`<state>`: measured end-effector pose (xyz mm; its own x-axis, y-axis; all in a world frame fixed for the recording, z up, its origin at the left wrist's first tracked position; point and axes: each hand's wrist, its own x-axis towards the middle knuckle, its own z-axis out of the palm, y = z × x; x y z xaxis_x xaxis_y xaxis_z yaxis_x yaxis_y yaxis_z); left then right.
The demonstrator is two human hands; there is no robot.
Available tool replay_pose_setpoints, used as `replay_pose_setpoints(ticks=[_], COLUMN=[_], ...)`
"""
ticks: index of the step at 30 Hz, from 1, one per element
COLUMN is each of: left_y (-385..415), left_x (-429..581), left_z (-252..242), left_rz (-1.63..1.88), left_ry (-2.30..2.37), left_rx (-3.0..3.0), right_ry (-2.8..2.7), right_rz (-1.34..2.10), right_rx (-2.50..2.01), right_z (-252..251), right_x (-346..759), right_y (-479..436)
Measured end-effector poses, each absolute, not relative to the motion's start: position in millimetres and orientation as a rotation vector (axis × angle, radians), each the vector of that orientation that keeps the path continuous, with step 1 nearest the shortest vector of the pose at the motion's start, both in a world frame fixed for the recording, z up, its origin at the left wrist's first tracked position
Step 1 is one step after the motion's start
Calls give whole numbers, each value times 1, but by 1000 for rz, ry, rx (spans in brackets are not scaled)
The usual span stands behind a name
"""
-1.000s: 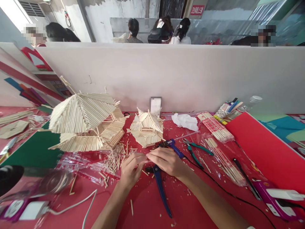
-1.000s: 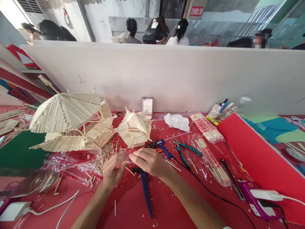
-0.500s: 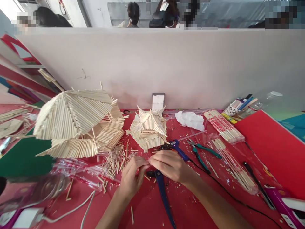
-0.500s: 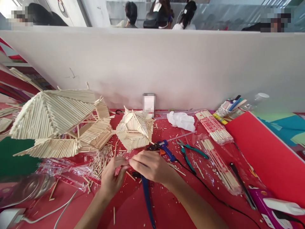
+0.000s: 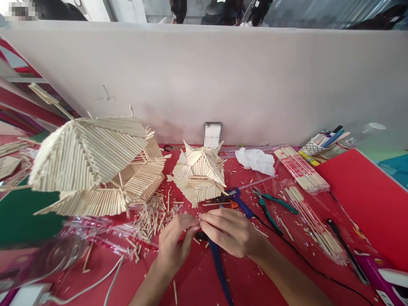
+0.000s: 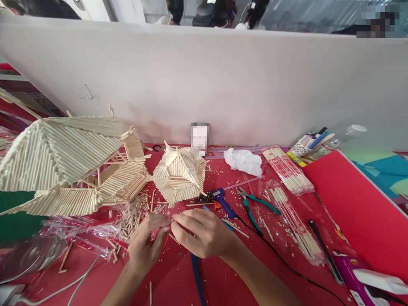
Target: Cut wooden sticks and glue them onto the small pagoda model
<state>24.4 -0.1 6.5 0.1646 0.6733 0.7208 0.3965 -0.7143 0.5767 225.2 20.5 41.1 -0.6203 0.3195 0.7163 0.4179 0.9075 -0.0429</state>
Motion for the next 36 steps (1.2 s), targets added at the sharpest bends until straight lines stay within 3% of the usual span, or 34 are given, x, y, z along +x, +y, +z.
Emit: replay_pose_setpoints(ticks=[16, 26, 36], left_y=[-4, -3, 4], left_x=[23, 22, 13], left_z=[4, 5, -9], left_rz=[1518, 1510, 1586], left_ry=[1042, 1036, 1346], left_rx=[2124, 2161, 2057], right_ry=[-2143, -2183, -1979], right_rz=[171, 124, 229], right_rx=[-639, -644, -773], right_z=[33, 39, 19], right_x=[219, 223, 222], right_y=[15, 17, 28])
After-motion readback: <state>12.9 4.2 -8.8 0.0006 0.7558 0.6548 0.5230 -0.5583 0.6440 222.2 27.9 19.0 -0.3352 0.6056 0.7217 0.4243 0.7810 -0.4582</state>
